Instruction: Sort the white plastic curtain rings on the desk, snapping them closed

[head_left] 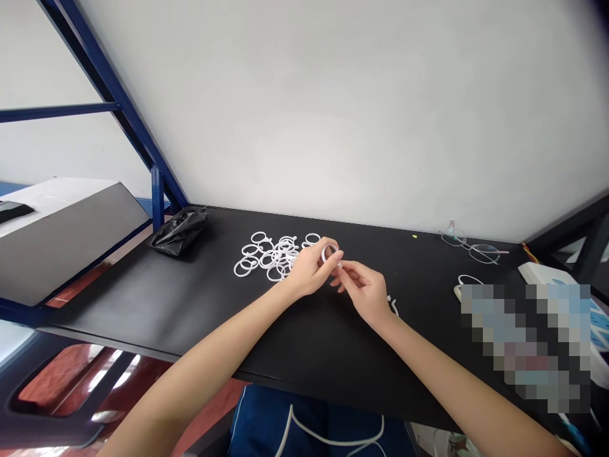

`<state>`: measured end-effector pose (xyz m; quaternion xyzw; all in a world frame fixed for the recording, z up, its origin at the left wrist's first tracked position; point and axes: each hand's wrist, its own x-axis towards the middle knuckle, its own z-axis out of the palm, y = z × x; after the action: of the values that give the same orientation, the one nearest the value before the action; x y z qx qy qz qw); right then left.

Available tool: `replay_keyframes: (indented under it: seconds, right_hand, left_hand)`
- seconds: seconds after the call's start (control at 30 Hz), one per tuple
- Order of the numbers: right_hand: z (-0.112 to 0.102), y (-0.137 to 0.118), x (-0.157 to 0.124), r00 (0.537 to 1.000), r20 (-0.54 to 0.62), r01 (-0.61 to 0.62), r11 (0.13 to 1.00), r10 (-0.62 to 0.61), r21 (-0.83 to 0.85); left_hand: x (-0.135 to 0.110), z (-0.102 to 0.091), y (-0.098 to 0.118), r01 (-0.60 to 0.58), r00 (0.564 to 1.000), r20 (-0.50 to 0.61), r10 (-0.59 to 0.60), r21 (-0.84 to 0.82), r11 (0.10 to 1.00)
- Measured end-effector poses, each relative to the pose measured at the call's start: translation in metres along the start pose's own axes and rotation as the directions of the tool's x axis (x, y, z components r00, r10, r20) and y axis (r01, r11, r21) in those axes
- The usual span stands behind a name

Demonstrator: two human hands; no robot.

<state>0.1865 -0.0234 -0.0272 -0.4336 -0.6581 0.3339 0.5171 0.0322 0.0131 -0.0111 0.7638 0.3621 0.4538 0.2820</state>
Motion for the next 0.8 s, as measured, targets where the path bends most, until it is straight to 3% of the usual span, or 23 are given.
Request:
replay_keyframes:
  seconds: [0.3, 0.47, 0.63, 0.8]
  right_hand:
    - [0.0, -0.001, -0.004, 0.997, 0.023, 0.078, 0.994, -0.076, -0.077]
    - [0.002, -0.004, -0.005, 0.985, 0.083, 0.162, 0.974, -0.151, -0.156]
    - [0.002, -0.004, -0.009, 0.964, 0.128, 0.253, 0.948, -0.232, -0.192]
    - [-0.001, -0.004, -0.011, 0.954, 0.168, 0.29, 0.907, -0.249, -0.305]
  left_hand:
    - [-0.001, 0.0, -0.003, -0.115, 0.982, -0.138, 0.129, 0.105, 0.988]
    - [-0.001, -0.003, -0.004, -0.156, 0.98, -0.116, 0.159, 0.03, 0.987]
    - [-0.001, -0.002, 0.001, -0.107, 0.988, -0.114, 0.101, -0.041, 0.993]
    - [-0.001, 0.003, 0.007, 0.076, 0.988, -0.103, -0.114, -0.321, 0.944]
